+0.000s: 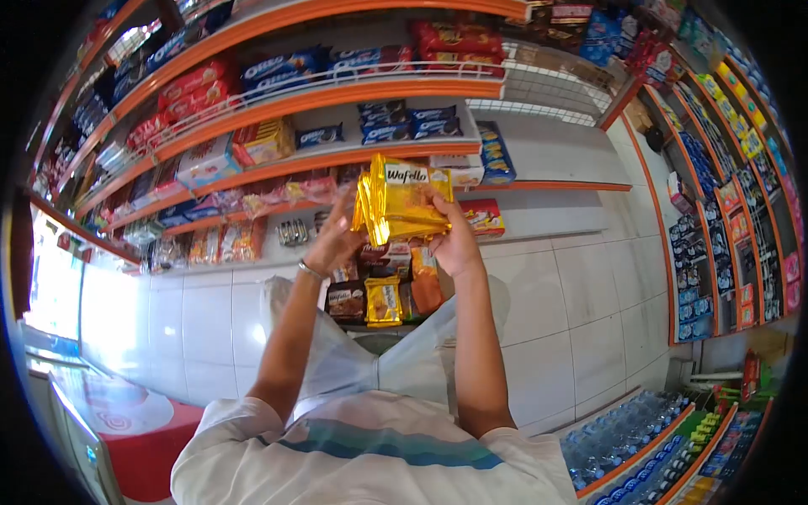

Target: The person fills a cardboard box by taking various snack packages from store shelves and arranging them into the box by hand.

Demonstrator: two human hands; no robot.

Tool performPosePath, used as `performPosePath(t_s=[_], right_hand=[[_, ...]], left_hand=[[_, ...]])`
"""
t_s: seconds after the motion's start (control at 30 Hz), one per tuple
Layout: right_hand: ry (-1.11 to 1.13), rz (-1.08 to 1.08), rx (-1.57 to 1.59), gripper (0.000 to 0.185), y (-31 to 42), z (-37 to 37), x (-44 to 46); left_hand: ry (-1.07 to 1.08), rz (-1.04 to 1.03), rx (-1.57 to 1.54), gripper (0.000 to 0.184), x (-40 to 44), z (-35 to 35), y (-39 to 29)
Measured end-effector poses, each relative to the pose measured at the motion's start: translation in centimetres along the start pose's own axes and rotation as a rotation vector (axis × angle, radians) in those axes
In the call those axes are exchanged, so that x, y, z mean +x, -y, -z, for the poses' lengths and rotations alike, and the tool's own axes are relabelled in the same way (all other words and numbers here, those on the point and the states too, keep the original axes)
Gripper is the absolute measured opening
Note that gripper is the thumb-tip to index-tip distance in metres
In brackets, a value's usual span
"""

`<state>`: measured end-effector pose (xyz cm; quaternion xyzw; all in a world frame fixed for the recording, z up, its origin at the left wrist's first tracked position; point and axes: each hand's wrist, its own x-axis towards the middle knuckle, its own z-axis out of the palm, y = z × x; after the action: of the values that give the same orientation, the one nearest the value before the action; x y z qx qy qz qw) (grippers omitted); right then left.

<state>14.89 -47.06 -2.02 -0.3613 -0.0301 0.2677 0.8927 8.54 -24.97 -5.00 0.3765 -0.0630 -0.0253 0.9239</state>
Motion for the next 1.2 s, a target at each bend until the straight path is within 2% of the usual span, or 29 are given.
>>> performPosePath(t_s=[0.03, 0.07, 0.1, 0.13, 0.2, 0.23, 0.27, 0.33, 0.37, 0.4, 0.47, 0.5, 0.53, 0.6, 0.63, 0.67, 0.73, 0.77, 0.8, 0.87, 0.9, 1.07, 1.2], right_hand=[[0.026, -0.045, -0.035, 0.039, -2.1, 1.0, 0.7], [0.055, -0.089, -0.068, 0.038, -4.4, 1.8, 1.3], [0.022, -0.124, -0.026, 0.037, -6.6, 1.9, 1.6], [0.024, -0.141, -0.025, 0.037, -8.4, 1.8, 1.6], [0.052, -0.247, 0.185, 0.037, -11.0, 1.3, 1.4], [0.066, -0.246, 0.191, 0.037, -11.7, 0.1, 0.9], [0.062, -0.257, 0.188, 0.037, -13.2, 0.7, 1.0], [-0.027, -0.349, 0.290, 0.037, -15.9, 1.5, 1.6], [-0.032, -0.307, 0.207, 0.034, -15.9, 1.0, 1.1], [-0.027, -0.313, 0.195, 0.034, -16.3, 1.2, 1.3], [-0.069, -0.287, -0.250, 0.037, -16.6, 1.9, 1.8], [-0.079, -0.298, -0.330, 0.050, -16.4, 2.5, 1.7], [-0.084, -0.305, -0.334, 0.050, -16.0, 1.9, 1.4], [-0.194, 0.107, -0.592, 0.070, -15.7, 0.5, 0.9], [-0.130, 0.133, -0.652, 0.083, -15.1, 1.2, 1.2], [-0.133, 0.128, -0.652, 0.083, -14.7, 2.3, 1.7], [0.088, -0.109, -0.549, 0.071, -14.1, 4.2, 2.4], [0.108, -0.179, -0.557, 0.062, -13.8, 5.0, 2.3], [0.102, -0.181, -0.554, 0.062, -13.5, 5.8, 2.3], [0.101, -0.363, -0.527, 0.055, -13.4, 7.3, 2.1], [0.111, -0.373, -0.485, 0.046, -13.5, 8.0, 1.9], [-0.045, -0.423, -0.302, 0.041, -14.3, 9.5, 2.3], [-0.031, -0.520, -0.306, 0.039, -14.1, 9.7, 2.6]], left_hand=[[0.024, -0.015, -0.042, 0.095, -1.6, 0.6, 1.2], [-0.029, -0.013, 0.042, 0.094, -3.0, 2.3, 3.1], [0.040, -0.003, 0.166, 0.093, -3.3, 4.5, 4.8], [0.023, -0.014, 0.131, 0.090, -3.9, 5.2, 5.4], [-0.108, -0.139, 0.149, 0.083, -5.5, 7.1, 7.4], [-0.134, -0.099, 0.251, 0.070, -5.9, 7.7, 7.4], [-0.144, -0.099, 0.245, 0.070, -6.3, 8.5, 7.5], [-0.265, 0.108, 0.191, 0.061, -6.3, 9.9, 7.4], [-0.233, -0.055, 0.181, 0.054, -6.0, 10.3, 7.3], [-0.238, -0.067, 0.174, 0.054, -6.1, 10.9, 7.1], [-0.229, 0.036, -0.033, 0.059, -6.5, 11.9, 6.0], [-0.209, 0.075, -0.047, 0.055, -6.7, 12.4, 5.7], [-0.213, 0.076, -0.055, 0.055, -6.7, 12.8, 6.0], [-0.318, 0.180, -0.127, 0.046, -6.8, 13.9, 6.9], [-0.348, 0.224, -0.097, 0.044, -6.7, 13.4, 6.8], [-0.352, 0.228, -0.100, 0.044, -6.5, 13.1, 6.9], [-0.352, 0.362, -0.096, 0.042, -6.2, 12.7, 7.3], [-0.335, 0.349, -0.036, 0.042, -6.0, 12.7, 7.7], [-0.336, 0.356, -0.036, 0.042, -5.8, 12.6, 8.0], [-0.352, 0.472, 0.072, 0.043, -5.7, 12.1, 8.3], [-0.387, 0.435, 0.081, 0.041, -5.6, 11.8, 8.8], [-0.440, 0.580, -0.049, 0.033, -5.4, 12.7, 8.9], [-0.478, 0.487, 0.078, 0.032, -5.4, 13.0, 8.9]])
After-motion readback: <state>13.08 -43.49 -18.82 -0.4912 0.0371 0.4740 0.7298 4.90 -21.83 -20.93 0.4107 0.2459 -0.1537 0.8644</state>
